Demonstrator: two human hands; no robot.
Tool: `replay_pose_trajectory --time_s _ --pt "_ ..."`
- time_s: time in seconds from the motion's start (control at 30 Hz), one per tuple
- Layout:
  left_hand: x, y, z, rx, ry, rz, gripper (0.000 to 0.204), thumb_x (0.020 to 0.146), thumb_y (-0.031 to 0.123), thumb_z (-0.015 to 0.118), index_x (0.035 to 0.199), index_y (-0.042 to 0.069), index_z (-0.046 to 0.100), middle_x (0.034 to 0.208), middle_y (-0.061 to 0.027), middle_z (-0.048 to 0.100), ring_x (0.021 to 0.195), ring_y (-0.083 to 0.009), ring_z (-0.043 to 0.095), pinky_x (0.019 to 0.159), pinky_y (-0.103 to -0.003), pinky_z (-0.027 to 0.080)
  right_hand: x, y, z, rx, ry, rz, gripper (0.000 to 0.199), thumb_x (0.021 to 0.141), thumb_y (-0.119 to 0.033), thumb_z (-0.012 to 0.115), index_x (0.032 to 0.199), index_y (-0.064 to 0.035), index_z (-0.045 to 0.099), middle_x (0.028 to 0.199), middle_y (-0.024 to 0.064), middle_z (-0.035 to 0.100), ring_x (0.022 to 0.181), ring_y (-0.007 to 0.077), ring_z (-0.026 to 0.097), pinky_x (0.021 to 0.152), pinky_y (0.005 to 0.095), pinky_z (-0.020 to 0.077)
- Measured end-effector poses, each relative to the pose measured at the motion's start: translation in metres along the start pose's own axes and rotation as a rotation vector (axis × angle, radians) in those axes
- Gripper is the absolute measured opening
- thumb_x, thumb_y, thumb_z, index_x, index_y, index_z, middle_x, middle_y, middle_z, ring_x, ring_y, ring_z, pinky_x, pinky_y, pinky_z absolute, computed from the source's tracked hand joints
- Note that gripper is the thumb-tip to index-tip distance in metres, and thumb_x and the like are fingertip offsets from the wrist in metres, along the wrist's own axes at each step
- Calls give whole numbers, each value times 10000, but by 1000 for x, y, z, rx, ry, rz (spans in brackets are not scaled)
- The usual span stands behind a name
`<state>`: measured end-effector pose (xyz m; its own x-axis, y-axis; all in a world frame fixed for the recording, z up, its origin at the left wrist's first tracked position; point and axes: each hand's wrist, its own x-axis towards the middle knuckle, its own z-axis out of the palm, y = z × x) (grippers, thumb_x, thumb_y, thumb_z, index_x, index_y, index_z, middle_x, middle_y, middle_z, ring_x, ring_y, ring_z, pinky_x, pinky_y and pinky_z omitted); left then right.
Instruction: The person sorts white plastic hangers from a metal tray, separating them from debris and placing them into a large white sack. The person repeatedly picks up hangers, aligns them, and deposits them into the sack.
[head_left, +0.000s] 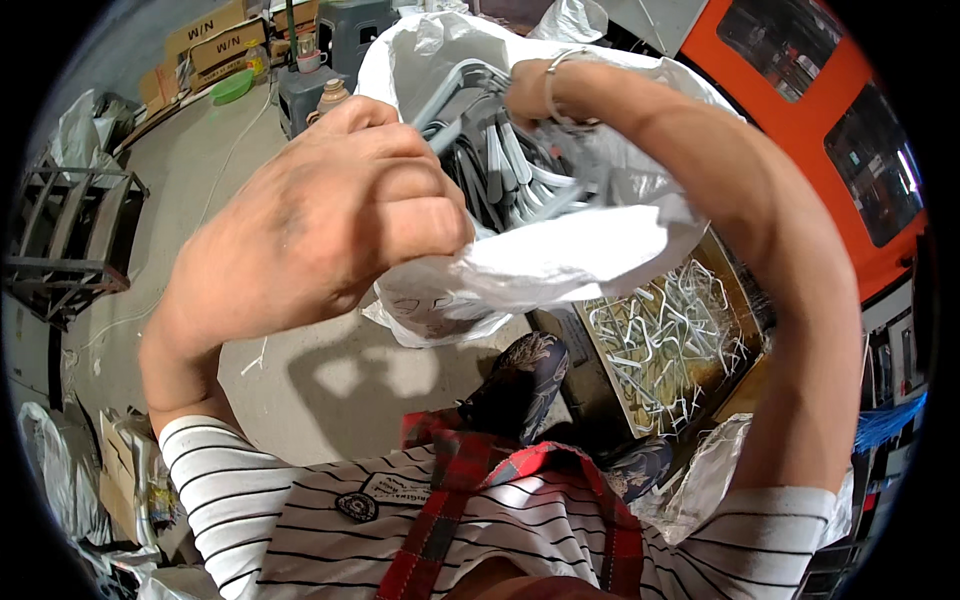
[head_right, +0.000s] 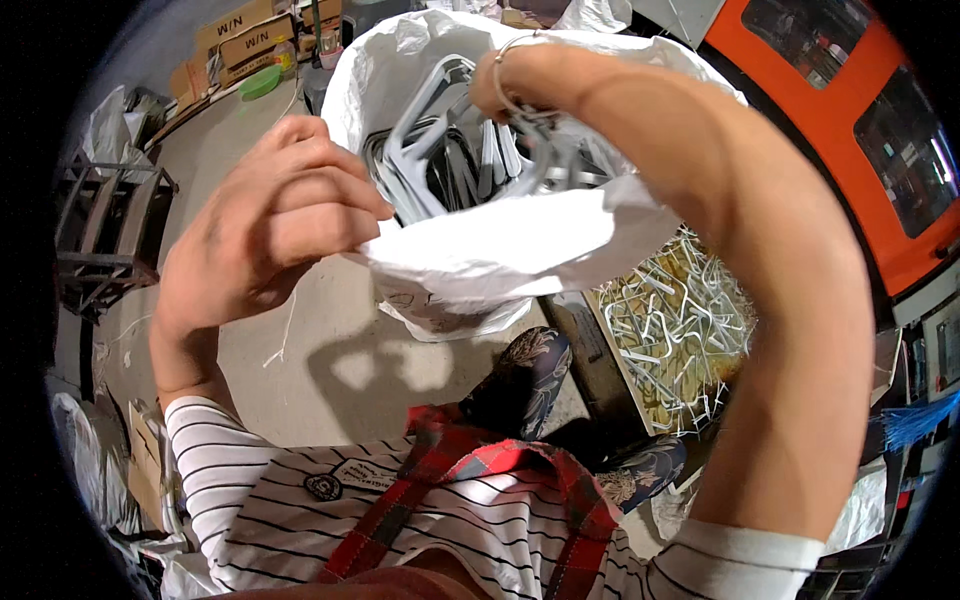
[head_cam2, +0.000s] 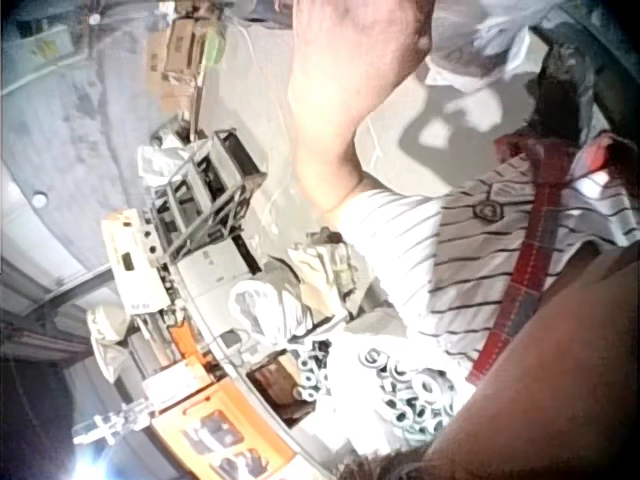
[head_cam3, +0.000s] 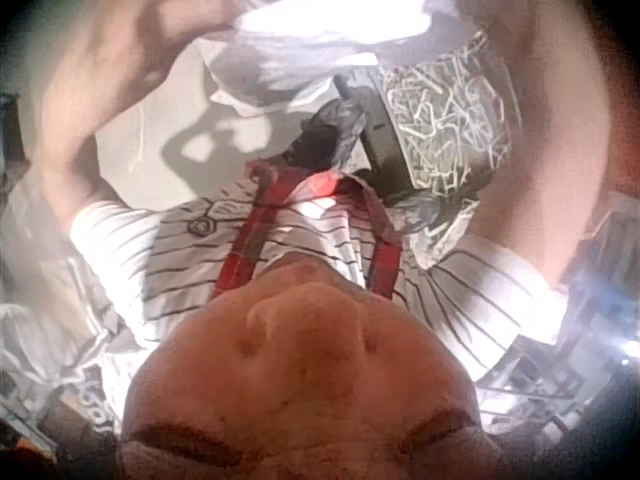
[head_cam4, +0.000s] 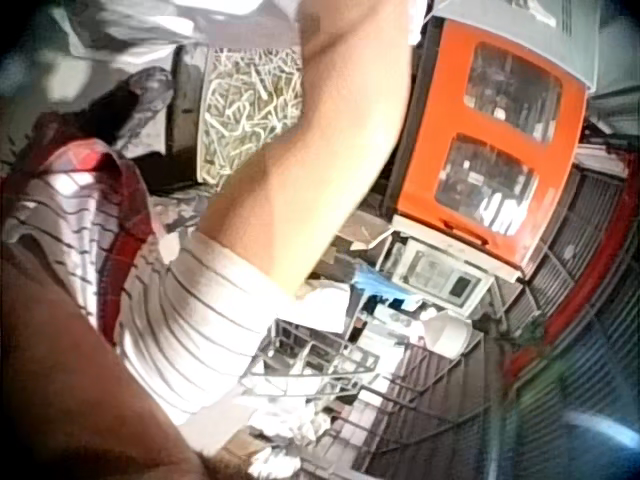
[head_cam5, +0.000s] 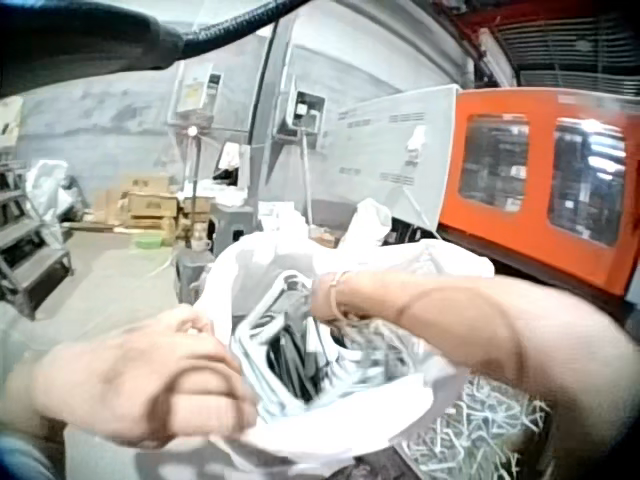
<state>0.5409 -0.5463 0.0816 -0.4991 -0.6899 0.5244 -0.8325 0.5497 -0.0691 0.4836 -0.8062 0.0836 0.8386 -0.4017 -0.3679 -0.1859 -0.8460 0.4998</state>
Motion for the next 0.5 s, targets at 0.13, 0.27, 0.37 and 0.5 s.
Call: replay_pose_trajectory --time_s 0.13,0.27,0.37,0.5 --pt "8 -3 -2 -20 162 141 179 644 44 639 820 40 603 850 -59 641 856 -225 600 747 -366 457 25 -3 33 123 122 134 241 700 -223 618 866 -64 691 821 148 656 724 256 647 680 361 507" --pt "25 -7 5 63 113 149 123 693 93 618 804 43 602 829 -61 632 827 -231 597 713 -354 420 20 -38 67 990 -137 647 488 797 -462 534 1005 -28 617 840 158 635 659 286 632 491 409 502" --pt "34 -5 -1 22 23 111 122 708 90 617 806 17 610 821 -57 632 818 -206 591 748 -353 383 4 -24 64 969 -97 585 693 782 -612 481 1151 -27 525 988 189 595 649 298 631 453 386 507" --pt "16 -6 -29 191 -27 27 209 775 42 553 971 16 621 958 -89 629 975 -243 576 971 -425 350 -1 19 38 1202 185 441 547 810 -476 579 1148 -48 541 873 219 625 643 294 631 535 368 526"
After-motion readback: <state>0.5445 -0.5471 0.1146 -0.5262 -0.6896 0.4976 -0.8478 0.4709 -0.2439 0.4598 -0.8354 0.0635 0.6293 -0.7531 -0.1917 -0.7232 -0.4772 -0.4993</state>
